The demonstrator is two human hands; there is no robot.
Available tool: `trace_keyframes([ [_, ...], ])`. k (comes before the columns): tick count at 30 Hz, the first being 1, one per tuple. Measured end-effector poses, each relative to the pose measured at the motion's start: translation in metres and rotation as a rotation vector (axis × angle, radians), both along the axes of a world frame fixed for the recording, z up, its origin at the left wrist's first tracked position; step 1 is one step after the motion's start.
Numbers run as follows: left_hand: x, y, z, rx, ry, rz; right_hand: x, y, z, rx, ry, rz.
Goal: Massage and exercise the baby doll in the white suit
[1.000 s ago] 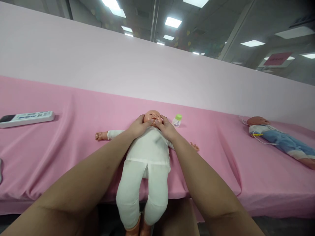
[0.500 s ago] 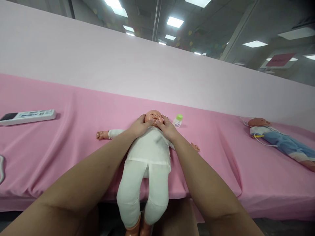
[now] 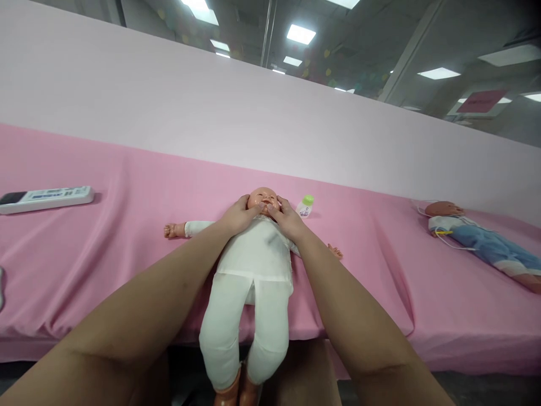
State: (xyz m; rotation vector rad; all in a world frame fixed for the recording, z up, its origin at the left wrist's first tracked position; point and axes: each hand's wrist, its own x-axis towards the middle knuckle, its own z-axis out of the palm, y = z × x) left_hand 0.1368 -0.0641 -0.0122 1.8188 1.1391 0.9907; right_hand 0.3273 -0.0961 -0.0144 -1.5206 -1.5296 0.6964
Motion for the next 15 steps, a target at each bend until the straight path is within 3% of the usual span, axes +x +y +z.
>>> trace_keyframes([
  [15,0.0017,-0.001,0.0005,0.012,0.013,0.01,-0.0021,-0.0035,0.0042,0.024,-0.004,0.026],
])
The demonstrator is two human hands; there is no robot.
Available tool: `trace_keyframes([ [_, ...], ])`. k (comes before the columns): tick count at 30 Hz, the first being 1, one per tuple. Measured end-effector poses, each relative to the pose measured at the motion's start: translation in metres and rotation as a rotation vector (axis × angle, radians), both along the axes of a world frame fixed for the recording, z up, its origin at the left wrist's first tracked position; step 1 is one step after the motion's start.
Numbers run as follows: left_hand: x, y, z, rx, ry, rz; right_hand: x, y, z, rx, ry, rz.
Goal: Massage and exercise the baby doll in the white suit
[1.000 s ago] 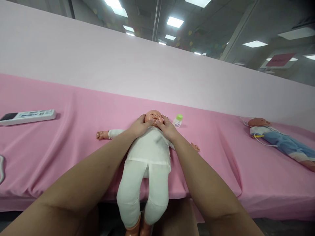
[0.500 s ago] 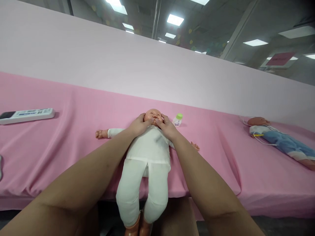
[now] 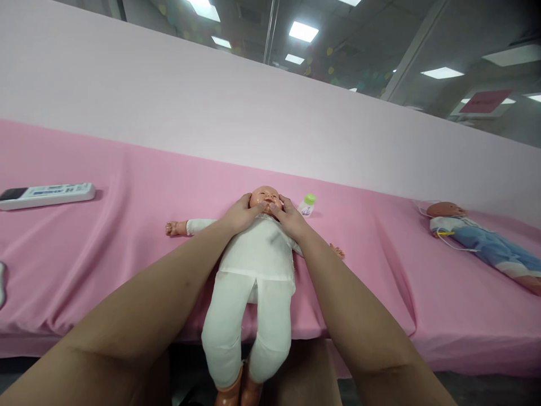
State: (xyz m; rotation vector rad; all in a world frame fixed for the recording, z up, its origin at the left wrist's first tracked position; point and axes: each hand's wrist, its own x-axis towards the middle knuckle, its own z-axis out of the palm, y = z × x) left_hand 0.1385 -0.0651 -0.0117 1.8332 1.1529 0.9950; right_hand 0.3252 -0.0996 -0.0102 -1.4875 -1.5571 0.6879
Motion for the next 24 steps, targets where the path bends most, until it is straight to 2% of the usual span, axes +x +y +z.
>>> trace_keyframes([
  [24,-0.0011,-0.0037,0.0043,-0.026,-0.018,-0.015,0.0031,0.0054,-0.0062,0.024,0.072,0.034],
])
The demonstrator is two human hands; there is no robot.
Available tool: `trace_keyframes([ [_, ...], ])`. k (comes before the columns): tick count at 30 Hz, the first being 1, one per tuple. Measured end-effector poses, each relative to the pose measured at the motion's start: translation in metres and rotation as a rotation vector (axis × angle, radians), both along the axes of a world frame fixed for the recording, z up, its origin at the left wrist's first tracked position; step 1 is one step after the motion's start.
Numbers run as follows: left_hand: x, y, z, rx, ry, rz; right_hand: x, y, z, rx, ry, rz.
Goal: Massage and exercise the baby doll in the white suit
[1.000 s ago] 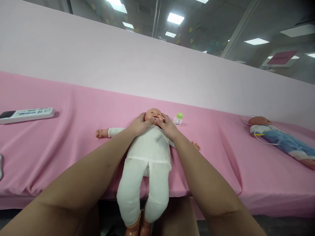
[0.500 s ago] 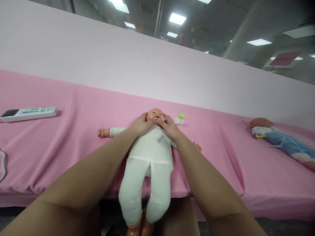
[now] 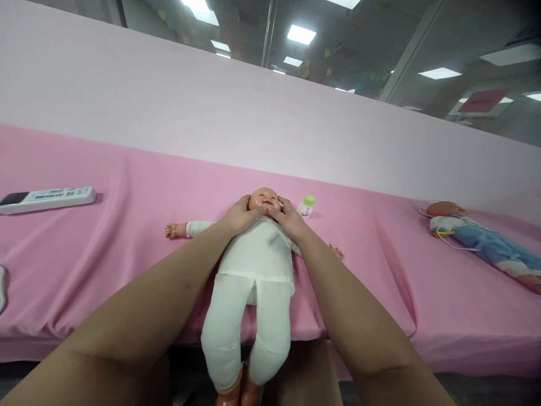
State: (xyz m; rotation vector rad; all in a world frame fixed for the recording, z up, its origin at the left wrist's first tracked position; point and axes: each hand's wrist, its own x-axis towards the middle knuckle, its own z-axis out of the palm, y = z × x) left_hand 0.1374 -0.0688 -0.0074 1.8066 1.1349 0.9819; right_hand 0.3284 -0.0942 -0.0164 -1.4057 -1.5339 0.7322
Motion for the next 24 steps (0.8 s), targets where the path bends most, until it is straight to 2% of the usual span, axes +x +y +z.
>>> trace_keyframes([
  [16,0.001,0.005,-0.006,0.041,-0.014,-0.02,0.002,0.001,-0.001,0.018,-0.102,-0.023],
  [24,0.002,0.01,-0.01,0.048,0.028,0.005,0.006,0.011,-0.013,0.014,0.051,0.01],
])
